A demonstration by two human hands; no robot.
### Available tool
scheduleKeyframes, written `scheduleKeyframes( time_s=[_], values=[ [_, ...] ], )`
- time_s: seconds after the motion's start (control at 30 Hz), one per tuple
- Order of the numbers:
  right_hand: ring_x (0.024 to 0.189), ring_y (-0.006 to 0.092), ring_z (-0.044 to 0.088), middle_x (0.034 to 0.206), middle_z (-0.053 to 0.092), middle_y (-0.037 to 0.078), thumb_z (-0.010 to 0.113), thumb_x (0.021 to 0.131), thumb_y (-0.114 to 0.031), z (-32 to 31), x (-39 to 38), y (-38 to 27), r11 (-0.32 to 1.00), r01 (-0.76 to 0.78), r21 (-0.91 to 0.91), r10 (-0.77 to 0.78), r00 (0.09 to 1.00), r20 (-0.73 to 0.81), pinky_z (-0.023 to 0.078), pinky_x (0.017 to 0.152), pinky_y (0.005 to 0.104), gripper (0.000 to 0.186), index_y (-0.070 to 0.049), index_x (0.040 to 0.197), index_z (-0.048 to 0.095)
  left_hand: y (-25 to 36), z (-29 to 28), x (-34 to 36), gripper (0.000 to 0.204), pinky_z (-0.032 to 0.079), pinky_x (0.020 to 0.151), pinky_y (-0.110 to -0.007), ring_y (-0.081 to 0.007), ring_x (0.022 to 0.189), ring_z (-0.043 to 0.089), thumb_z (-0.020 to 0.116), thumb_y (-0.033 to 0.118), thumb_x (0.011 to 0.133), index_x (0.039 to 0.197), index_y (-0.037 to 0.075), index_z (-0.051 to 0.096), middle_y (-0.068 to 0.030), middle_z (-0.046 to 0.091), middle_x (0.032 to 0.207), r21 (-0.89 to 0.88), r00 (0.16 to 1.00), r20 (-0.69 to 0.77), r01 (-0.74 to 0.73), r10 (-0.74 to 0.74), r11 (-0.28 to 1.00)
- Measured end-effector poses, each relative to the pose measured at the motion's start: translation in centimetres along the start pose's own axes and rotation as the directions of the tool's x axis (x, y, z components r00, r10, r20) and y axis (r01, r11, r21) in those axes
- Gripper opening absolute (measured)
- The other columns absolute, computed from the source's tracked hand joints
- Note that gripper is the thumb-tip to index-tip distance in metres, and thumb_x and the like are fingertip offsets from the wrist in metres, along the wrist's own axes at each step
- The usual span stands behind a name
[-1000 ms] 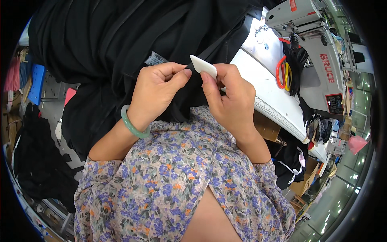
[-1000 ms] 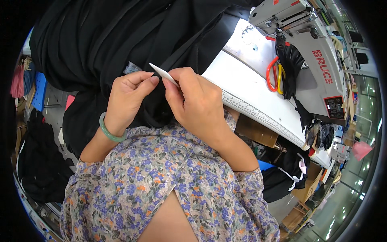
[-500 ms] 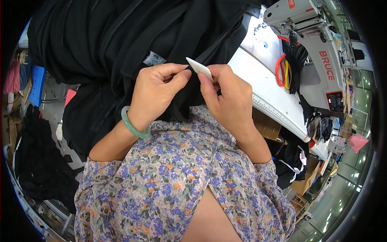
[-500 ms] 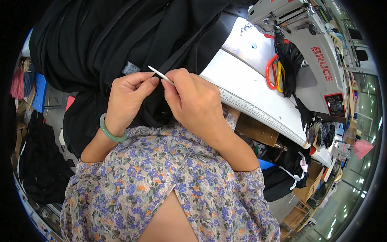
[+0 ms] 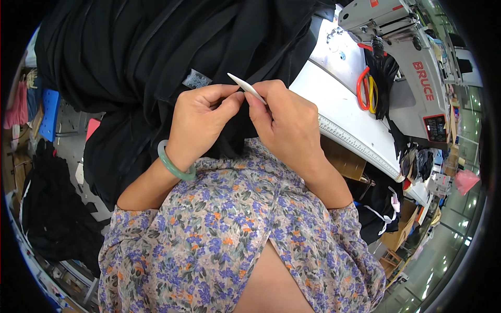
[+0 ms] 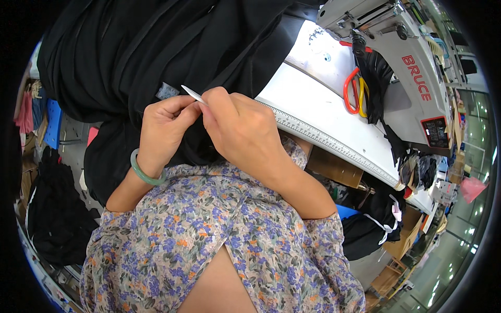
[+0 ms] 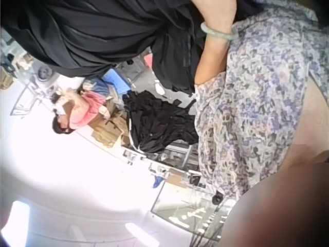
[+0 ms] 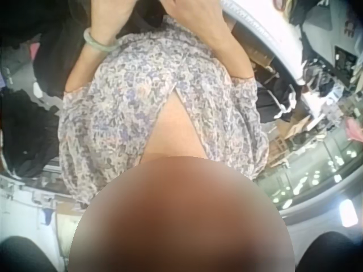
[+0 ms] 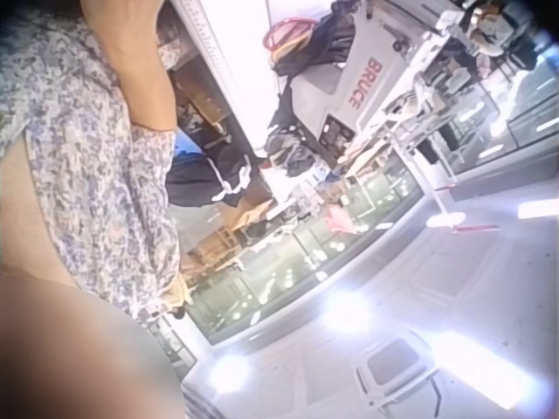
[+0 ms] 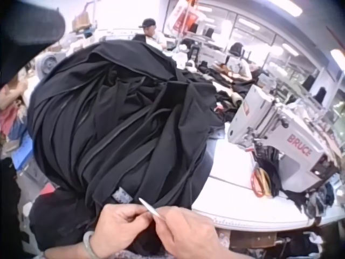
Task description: Using an industrial sewing machine to assemble parts of a black bag or backpack.
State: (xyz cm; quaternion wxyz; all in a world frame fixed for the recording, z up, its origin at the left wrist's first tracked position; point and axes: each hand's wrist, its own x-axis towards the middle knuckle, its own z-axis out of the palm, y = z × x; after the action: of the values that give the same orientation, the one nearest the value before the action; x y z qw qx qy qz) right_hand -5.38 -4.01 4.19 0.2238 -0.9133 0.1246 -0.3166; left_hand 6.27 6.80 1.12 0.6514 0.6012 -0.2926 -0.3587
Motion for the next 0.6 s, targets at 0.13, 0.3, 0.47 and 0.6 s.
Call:
scheduleKeyframes(
  time_s=[0.13,0.3,0.47,0.6],
  values=[
    [0.051,0.0187,0.058,0.065,0.060,0.008,0.068,0.084,-0.006,-1.0,-0.2,-0.5,0.999,-0.016,-0.034,0.018,0.998,0.061,0.045,0.049,0.0291,0.010,-0.003,0.090,0.061,0.0,0.0,-0.1,0.019,0.039,0.055,-0.017,-0.0006,0.063,0.051,0.064,0.006,0.088,0.102,-0.006,0.069,-0.0004,0.066,0.074,0.019,1.000,0.008,0.028,-0.028,0.999],
    [0.056,0.0092,0.061,0.069,0.065,0.005,0.066,0.088,-0.007,-4.0,-3.2,0.8,0.989,-0.106,-0.105,0.093,0.988,-0.123,0.046,0.051,0.0217,0.010,-0.001,0.091,0.058,-0.1,-0.3,-0.2,0.022,0.038,0.056,-0.016,0.0002,0.064,0.050,0.064,0.009,0.090,0.104,-0.007,0.068,0.0010,0.065,0.075,0.014,0.999,0.009,0.039,-0.039,0.999],
    [0.067,0.0072,0.061,0.077,0.067,0.008,0.060,0.094,-0.015,-8.6,-8.8,10.2,0.850,-0.517,0.104,0.495,0.715,-0.494,0.046,0.061,0.0191,0.018,0.002,0.092,0.056,-0.8,-0.3,-0.2,0.023,0.037,0.055,-0.015,0.0010,0.064,0.049,0.063,0.009,0.091,0.108,-0.007,0.066,0.0025,0.064,0.076,-0.057,0.998,-0.011,0.059,-0.060,0.997],
    [0.069,0.0144,0.060,0.076,0.066,0.011,0.062,0.092,-0.030,-14.7,-15.8,18.2,0.504,-0.864,0.010,0.583,0.331,-0.742,0.048,0.065,0.0291,0.037,0.007,0.088,0.060,-0.9,-0.4,-0.2,0.023,0.036,0.054,-0.015,0.0014,0.063,0.047,0.062,0.010,0.092,0.108,-0.007,0.066,0.0039,0.062,0.075,-0.059,0.998,0.019,0.060,-0.059,0.996]
  ],
)
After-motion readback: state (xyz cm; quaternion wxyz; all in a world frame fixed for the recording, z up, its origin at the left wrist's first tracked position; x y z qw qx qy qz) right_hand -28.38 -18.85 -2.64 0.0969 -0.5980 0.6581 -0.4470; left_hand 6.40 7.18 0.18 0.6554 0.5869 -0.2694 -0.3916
